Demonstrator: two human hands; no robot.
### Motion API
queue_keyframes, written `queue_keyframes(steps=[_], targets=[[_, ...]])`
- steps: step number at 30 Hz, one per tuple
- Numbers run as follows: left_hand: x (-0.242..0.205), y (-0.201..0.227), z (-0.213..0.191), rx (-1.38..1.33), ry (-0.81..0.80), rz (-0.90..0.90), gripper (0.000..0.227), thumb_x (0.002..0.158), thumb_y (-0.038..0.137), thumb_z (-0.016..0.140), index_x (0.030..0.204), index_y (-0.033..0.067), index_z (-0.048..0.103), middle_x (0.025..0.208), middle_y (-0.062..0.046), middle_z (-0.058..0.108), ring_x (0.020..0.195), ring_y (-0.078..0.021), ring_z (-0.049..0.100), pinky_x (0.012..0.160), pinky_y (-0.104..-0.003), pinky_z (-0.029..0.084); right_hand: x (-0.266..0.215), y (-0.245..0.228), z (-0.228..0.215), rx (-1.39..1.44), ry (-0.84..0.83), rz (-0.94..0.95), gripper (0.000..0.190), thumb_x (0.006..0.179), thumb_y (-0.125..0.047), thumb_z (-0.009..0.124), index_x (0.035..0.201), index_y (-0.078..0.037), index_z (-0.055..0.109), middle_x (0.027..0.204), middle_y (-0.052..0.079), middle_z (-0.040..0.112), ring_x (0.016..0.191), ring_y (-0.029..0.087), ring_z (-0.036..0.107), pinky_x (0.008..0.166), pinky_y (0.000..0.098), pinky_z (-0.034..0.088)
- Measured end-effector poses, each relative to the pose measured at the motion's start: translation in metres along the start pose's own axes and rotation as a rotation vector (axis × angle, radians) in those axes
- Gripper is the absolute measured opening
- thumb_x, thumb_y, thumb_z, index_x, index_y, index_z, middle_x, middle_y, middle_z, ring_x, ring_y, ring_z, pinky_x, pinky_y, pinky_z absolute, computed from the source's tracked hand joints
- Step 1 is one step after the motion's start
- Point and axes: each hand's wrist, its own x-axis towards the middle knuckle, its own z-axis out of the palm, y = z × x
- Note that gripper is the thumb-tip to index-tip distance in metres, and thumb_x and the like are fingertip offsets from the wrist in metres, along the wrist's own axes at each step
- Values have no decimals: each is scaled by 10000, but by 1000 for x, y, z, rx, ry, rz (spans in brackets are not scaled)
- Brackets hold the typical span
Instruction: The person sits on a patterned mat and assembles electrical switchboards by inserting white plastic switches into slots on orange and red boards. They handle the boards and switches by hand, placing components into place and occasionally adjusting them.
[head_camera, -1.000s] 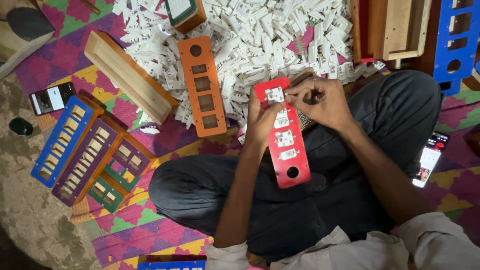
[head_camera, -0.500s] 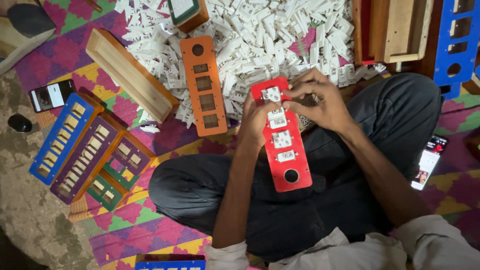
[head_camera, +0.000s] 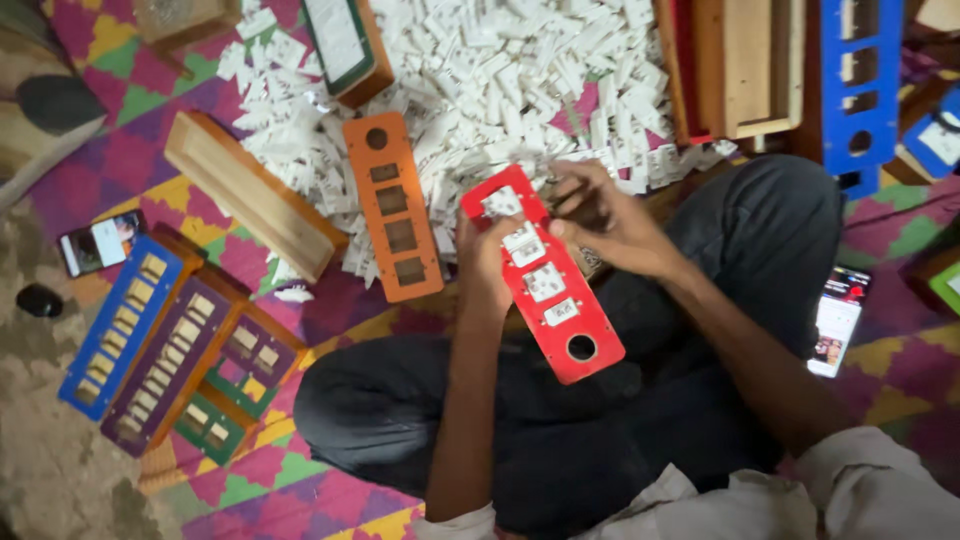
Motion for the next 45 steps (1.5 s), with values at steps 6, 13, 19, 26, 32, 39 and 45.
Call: queue_keyframes(steps=[6,13,19,26,32,39,45], targets=[[-12,14,19,55,-37,191,491,909,9,658,1370,19,488,1223,-126,634,1124,-232,620,1013,-388,486,-21,-15,10,1036,-377,872,588,1010,-491,485,1364,-25,540,1142,231,711,1023,333,709,893,469,591],[-9,12,16,464,48,245,483,971,346,607,1361,72,534,1240,-123,638,1190,-237,615,1061,-377,465,18,-53,-113,-560,454,283,617,1159,-503,450,1576,-54,374,1345,277,542,1175,352,560,1072,480,469],[-13,6,16,634,56,171,391,935,349,668,1244,116,617,1241,-113,659,1160,-246,639,994,-407,486,68,-31,-147,-1155,501,440,1149,835,-476,810,1686,-150,110,1501,418,195,1250,646,390,961,666,426],[-9,-5,10,587,34,178,285,930,285,685,1148,103,656,1076,-115,731,1026,-229,703,847,-387,565,39,-21,-138,-1104,612,126,947,944,-375,898,1655,-93,339,1474,326,422,1348,511,483,1116,589,446],[-1,-13,11,588,49,178,204,938,189,694,1103,70,684,1090,-103,730,1026,-202,691,892,-316,532,11,-38,-68,-629,449,44,760,887,-415,822,1511,-67,562,1376,223,644,1218,346,662,1038,443,517],[-8,10,17,944,238,507,232,871,178,726,1065,65,671,1093,-137,661,1044,-259,662,933,-381,547,154,-71,-14,-627,445,64,895,783,-673,759,1439,-86,594,1317,279,542,952,372,676,1030,516,541],[-23,47,16,1532,544,818,554,733,229,805,1194,5,593,1261,-239,558,1201,-451,544,998,-545,411,205,-92,-39,-900,332,-305,713,995,-546,747,1456,-16,624,1432,304,506,1359,479,425,1091,645,323]])
